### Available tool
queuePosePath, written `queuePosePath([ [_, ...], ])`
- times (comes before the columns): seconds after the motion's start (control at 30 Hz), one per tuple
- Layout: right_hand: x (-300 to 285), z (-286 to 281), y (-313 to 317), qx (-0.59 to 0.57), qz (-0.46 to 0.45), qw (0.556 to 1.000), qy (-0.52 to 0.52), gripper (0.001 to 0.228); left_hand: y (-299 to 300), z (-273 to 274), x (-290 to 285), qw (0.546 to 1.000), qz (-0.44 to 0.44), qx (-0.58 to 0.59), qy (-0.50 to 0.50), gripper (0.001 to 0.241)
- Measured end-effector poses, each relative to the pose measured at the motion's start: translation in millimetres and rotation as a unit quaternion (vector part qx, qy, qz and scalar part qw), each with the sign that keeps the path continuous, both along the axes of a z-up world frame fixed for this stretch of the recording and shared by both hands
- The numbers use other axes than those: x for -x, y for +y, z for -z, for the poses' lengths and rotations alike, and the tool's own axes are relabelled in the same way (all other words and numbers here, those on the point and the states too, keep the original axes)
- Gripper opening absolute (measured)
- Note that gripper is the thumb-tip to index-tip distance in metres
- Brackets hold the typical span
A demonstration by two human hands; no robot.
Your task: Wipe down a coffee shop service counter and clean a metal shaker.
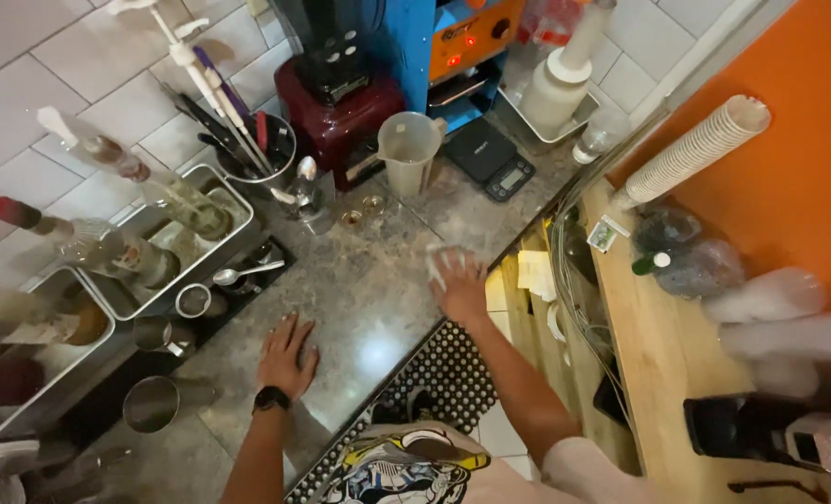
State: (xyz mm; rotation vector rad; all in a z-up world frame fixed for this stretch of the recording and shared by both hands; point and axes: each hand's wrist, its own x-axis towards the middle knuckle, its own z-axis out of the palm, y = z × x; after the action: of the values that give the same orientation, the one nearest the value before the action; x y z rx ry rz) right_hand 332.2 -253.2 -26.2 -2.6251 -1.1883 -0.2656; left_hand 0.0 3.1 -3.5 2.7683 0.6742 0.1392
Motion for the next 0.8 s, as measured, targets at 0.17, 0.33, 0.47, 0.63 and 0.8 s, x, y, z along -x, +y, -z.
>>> queuePosePath([
  [0.17, 2, -20, 32, 0.069, 0.098, 0.989, 0.092, 0.063, 0, -9, -2, 1.0, -0.011, 0.021, -0.008, 0.052],
  [0.33, 91, -23, 46, 0.019, 0.015, 1.0, 0.002, 0.065, 0, -7, 0, 0.998, 0.005, 0.01, -0.06, 0.054],
  [0.47, 151, -17, 39, -0.047, -0.123, 0.991, 0.029, 0.056, 2, 2, -1, 0.996, 0.009, -0.018, -0.081, 0.055],
  [0.63, 129, -39, 27, 0.043, -0.061, 0.993, 0.095, 0.063, -2, -7, -5, 0.993, 0.009, -0.014, -0.114, 0.052],
  [0.8, 44, -10, 5, 0.115, 0.045, 0.992, -0.008, 0.07, -3, -12, -4, 0.99, 0.013, -0.019, -0.143, 0.049],
])
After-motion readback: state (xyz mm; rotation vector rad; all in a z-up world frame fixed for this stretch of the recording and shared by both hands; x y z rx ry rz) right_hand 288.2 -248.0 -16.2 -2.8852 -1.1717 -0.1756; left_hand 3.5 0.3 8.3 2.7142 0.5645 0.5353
